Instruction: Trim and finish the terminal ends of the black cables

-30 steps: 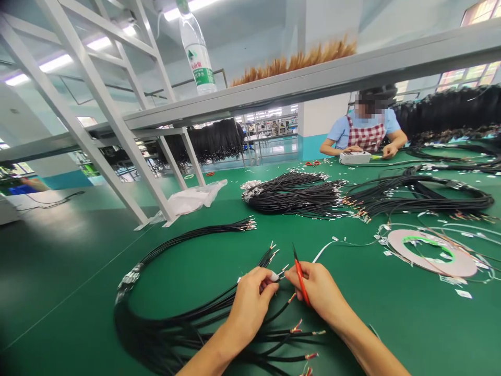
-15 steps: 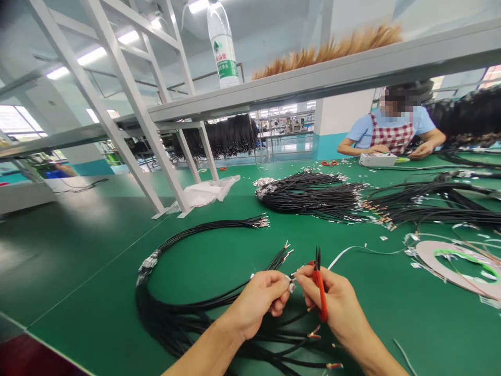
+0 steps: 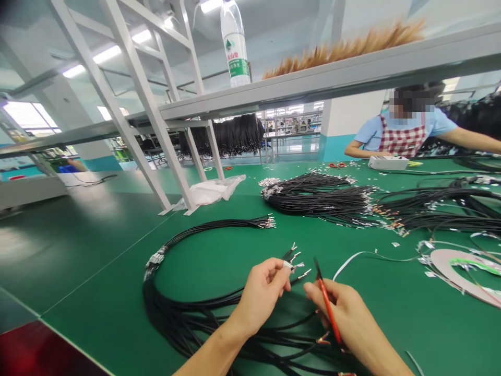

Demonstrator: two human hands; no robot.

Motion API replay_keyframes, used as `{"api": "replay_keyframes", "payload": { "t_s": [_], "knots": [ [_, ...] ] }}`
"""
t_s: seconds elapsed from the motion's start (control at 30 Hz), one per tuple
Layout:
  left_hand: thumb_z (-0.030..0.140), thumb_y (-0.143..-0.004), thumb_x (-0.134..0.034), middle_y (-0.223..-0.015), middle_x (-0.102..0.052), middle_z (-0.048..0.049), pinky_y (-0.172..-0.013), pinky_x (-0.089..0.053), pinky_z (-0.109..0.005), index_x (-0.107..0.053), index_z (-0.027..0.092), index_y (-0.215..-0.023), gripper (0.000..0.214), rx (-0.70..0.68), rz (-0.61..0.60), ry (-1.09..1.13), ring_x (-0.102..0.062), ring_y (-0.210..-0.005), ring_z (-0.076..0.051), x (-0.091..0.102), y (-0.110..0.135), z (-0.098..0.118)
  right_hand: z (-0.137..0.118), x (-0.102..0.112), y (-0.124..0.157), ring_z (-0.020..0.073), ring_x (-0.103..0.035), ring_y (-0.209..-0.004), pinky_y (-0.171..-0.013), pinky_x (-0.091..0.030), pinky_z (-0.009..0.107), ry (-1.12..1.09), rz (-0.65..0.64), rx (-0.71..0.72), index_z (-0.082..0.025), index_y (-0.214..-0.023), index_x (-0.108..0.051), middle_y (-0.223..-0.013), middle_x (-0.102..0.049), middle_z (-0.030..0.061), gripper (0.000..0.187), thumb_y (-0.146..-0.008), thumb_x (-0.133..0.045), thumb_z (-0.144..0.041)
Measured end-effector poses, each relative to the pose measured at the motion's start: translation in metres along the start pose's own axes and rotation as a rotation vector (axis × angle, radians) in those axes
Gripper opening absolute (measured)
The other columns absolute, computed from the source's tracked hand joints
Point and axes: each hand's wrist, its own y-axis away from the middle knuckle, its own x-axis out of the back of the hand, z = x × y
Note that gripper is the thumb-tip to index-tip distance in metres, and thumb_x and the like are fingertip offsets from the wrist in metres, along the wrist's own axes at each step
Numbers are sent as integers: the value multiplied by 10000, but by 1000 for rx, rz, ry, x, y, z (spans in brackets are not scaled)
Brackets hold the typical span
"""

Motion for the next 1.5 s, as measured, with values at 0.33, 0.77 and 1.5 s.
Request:
{"api": "replay_keyframes", "payload": {
  "t_s": [0.33,0.77,1.5],
  "knots": [
    [218,-807,-579,-643,-567,10,-619,-398,-239,-600,148,-782,77,-59,41,24,-509,-613,-114,-3,1,-3,-7,-9,7,105,-305,-384,-392,-257,242,92,-167,-76,-200,-569,-536,-396,-315,-84,521,-716,-570,-699],
    [220,-810,-578,-633,-565,9,-620,-388,-244,-595,141,-776,88,-37,16,30,-502,-607,-114,-4,3,-1,4,-7,0,98,-264,-420,-385,-224,238,168,-234,-75,-243,-531,-385,-467,-259,-82,534,-663,-542,-736],
    [401,-753,-672,-583,-527,15,-532,-286,-243,-535,152,-699,288,163,-190,250,-377,-498,-72,6,3,8,9,1,-9,137,-265,-538,-508,-212,270,306,-160,80,-223,-520,-424,-544,-294,-48,454,-709,-634,-578]
  ]
}}
